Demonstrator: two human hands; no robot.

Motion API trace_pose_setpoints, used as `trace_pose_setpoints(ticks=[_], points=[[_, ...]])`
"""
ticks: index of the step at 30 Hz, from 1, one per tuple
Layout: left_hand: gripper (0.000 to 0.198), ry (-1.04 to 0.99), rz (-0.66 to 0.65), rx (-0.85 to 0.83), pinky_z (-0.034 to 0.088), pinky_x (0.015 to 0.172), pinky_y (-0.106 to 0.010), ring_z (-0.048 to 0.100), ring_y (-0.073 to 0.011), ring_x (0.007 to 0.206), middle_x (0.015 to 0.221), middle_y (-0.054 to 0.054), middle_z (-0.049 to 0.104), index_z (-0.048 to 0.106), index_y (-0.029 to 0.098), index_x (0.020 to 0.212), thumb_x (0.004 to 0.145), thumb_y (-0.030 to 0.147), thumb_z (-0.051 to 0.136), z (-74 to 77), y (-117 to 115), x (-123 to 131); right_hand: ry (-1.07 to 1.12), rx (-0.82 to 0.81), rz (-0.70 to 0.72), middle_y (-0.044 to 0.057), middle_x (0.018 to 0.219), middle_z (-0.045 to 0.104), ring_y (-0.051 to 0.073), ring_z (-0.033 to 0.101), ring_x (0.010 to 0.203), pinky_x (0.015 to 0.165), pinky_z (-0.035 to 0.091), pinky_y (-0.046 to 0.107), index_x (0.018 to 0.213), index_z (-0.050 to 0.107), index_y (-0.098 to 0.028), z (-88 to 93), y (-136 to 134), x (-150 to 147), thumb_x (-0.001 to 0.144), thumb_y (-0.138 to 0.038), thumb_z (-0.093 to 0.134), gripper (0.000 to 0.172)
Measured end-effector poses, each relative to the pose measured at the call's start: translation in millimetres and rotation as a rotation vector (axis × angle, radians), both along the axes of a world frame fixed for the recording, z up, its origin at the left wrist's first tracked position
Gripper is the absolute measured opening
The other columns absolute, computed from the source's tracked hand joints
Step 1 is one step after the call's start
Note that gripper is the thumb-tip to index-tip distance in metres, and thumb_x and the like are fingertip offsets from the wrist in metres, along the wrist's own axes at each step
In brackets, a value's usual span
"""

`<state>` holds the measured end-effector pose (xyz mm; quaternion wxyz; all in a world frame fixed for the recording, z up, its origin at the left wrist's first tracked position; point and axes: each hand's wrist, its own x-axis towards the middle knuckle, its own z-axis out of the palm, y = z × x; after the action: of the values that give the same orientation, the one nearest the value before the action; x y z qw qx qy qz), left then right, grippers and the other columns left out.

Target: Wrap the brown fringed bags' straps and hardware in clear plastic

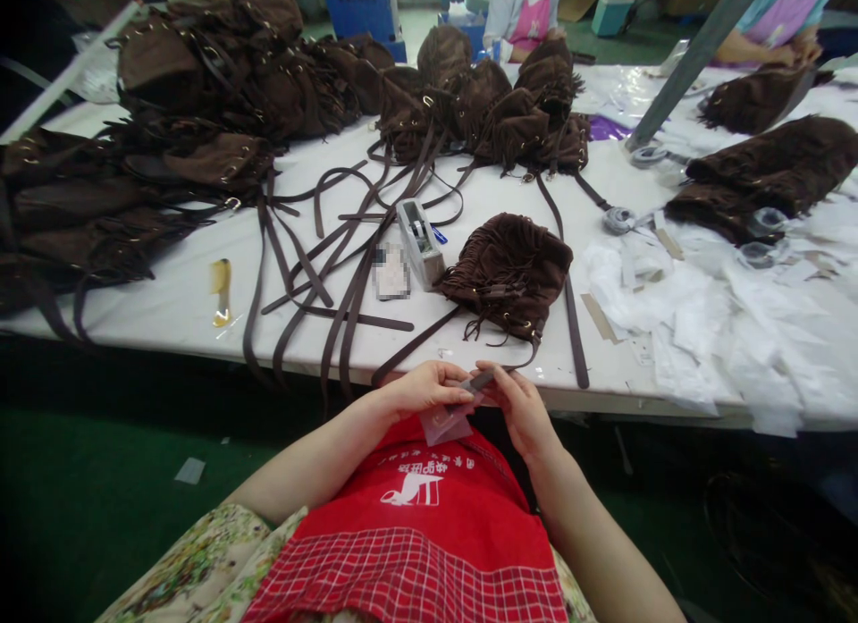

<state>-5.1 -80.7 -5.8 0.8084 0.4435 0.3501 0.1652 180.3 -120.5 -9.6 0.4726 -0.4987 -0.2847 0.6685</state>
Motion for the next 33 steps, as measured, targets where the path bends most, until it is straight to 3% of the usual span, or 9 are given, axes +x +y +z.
trace_pose_setpoints(ticks=[3,8,11,15,18,22,27,33], points=[[0.043,0.045,-0.02,0.034,0.043,0.063,-0.022,0.06,-0.0116,0.069,0.084,-0.005,0.07,0.069,0.013,0.095,0.068,0.046,0.074,3.1,-1,1,0.019,-0.009,-0.062,0.007,0.082,0.072,0.021,0.067,0.078,0.072,0.053,0.035,0.092,0.07,-0.019,-4.0,5,9,0.079,-0.051,0.061,0.036],[0.048,0.084,0.032,0.009,0.044,0.064,-0.023,0.06,-0.0121,0.066,0.078,-0.008,0.07,0.071,0.01,0.085,0.075,0.055,0.062,8.1,-4,8,0.013,-0.026,0.03,0.007,0.082,0.072,0.021,0.067,0.07,0.07,0.054,0.037,0.096,0.069,-0.017,-6.0,7,16,0.076,-0.047,0.064,0.036],[0.049,0.162,0.045,0.036,0.042,0.056,-0.022,0.057,-0.0115,0.059,0.071,-0.008,0.068,0.071,0.009,0.081,0.075,0.056,0.06,9.1,-2,16,-0.094,-0.015,0.052,0.006,0.081,0.072,0.018,0.066,0.069,0.067,0.053,0.032,0.095,0.069,-0.016,-5.8,7,20,0.076,-0.048,0.064,0.038],[0.048,0.403,0.041,0.253,0.032,0.045,-0.021,0.045,-0.009,0.045,0.054,-0.001,0.058,0.069,0.01,0.072,0.08,0.053,0.052,7.4,8,30,-0.297,-0.053,0.054,0.008,0.078,0.072,0.015,0.065,0.058,0.046,0.047,0.022,0.095,0.065,-0.016,-9.0,9,37,0.077,-0.052,0.062,0.041],[0.045,0.556,-0.013,0.459,0.032,0.047,-0.021,0.045,-0.0099,0.047,0.051,0.001,0.055,0.069,0.011,0.07,0.085,0.048,0.046,6.6,18,43,-0.405,-0.064,-0.093,0.008,0.077,0.071,0.014,0.061,0.047,0.036,0.041,0.02,0.104,0.057,-0.018,-15.3,13,57,0.079,-0.055,0.058,0.045],[0.043,0.593,-0.091,0.622,0.038,0.055,-0.022,0.053,-0.0126,0.056,0.061,-0.001,0.064,0.072,0.013,0.075,0.087,0.043,0.044,7.5,33,68,-0.443,0.082,-0.273,0.005,0.08,0.069,0.014,0.063,0.052,0.043,0.048,0.023,0.107,0.055,-0.018,-21.4,20,75,0.075,-0.053,0.064,0.049],[0.041,0.678,-0.122,0.687,0.041,0.059,-0.023,0.056,-0.0137,0.059,0.064,-0.004,0.067,0.074,0.013,0.076,0.088,0.037,0.043,6.3,56,108,-0.513,0.176,-0.165,0.005,0.072,0.068,0.017,0.065,0.062,0.055,0.052,0.027,0.088,0.066,-0.016,-18.3,27,77,0.073,-0.051,0.067,0.038],[0.041,0.752,-0.093,0.85,0.044,0.068,-0.027,0.061,-0.018,0.073,0.081,-0.008,0.071,0.072,0.014,0.084,0.091,0.036,0.039,4.4,69,124,-0.654,0.111,-0.163,0.003,0.059,0.065,0.017,0.061,0.054,0.047,0.046,0.026,0.091,0.07,-0.015,-25.7,38,88,0.072,-0.051,0.065,0.041]])
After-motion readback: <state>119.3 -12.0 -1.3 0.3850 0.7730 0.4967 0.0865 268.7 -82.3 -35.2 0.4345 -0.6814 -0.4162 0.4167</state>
